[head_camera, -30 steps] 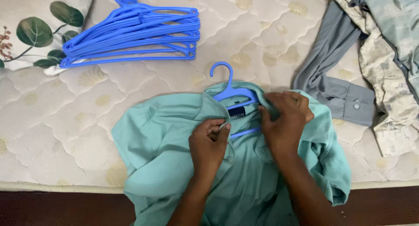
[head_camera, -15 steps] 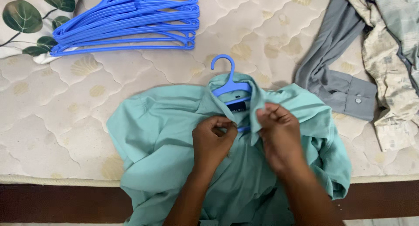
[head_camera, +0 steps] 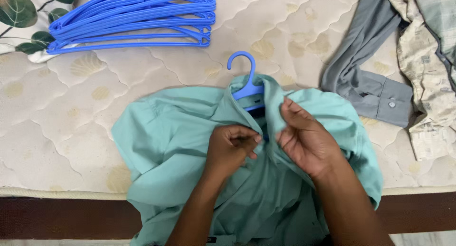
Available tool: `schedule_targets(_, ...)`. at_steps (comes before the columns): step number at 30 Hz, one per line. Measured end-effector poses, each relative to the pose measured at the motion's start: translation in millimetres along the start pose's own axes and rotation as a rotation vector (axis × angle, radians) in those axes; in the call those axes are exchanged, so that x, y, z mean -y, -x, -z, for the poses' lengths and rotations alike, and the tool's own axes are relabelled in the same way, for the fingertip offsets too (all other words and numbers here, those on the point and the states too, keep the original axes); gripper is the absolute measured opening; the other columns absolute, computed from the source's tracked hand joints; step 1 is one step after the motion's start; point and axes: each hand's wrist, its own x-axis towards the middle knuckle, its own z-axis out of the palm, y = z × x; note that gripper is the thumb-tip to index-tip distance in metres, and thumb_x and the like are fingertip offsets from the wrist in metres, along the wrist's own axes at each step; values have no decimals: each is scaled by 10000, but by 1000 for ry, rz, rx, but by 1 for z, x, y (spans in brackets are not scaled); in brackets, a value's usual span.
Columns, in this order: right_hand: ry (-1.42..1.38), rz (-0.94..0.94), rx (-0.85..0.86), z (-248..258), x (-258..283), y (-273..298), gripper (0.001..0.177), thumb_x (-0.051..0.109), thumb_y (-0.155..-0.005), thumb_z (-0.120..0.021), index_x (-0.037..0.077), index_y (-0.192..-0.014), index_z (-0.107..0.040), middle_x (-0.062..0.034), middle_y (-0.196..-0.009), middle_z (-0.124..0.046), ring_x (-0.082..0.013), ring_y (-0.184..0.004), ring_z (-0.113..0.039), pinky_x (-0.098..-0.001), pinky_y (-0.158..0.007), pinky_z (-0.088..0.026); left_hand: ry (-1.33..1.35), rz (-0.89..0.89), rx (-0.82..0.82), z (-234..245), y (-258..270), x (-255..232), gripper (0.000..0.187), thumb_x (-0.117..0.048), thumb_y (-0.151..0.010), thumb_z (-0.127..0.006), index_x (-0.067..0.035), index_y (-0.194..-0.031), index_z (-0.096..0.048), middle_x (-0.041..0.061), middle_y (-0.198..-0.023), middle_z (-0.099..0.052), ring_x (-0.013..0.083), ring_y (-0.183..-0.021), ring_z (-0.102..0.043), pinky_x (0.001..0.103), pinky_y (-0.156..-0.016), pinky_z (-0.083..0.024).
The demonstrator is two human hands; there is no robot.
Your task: The person buttons a light green shirt, places it on a blue hanger, and hangs it in a closet. Then the person buttons a light blue plaid shirt and places it on a blue hanger.
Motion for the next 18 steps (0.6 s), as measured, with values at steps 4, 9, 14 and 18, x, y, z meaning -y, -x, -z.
schedule_targets(4,262,227,-146,-12,-9,4,323,120,-899,-660,87,-1219,-629,4,-1082,-733,-63,-910,-701,-264,-843,-581,-36,98,-81,-3,-1,0,136,-143,-913,-742,-10,-932,-761,69,-749,-743,95,-570,-702,240,-432,-448)
schedule_targets(9,1010,526,-265,-9,-34,23,276,148,-824,-880,-15,-949,-695,-42,-832,-687,-90,-724,-618,-264,-652,-515,-7,-29,-102,-9,-5,4,156,-126,-924,-725,15,-979,-764,76,-818,-774,101,-583,-690,239,-509,-564)
schedule_targets(14,1163,510,-316,-9,-55,28,231,166,-779,-871,17,-909,-753,-19,-752,-727,-78,-661,-651,-229,-603,-536,-30,-57,-106,-9,-5,4,171,-97,-887,-737,19,-1011,-758,93,-819,-775,110,-572,-687,247,-502,-554)
schedule_targets(18,937,297,-328,-7,-48,24,165,132,-871,-782,12,-980,-749,-56,-776,-737,-101,-674,-670,-240,-627,-543,-105,30,-119,-10,-3,2,184,-126,-896,-739,0,-1028,-761,83,-811,-775,106,-557,-684,245,-498,-548)
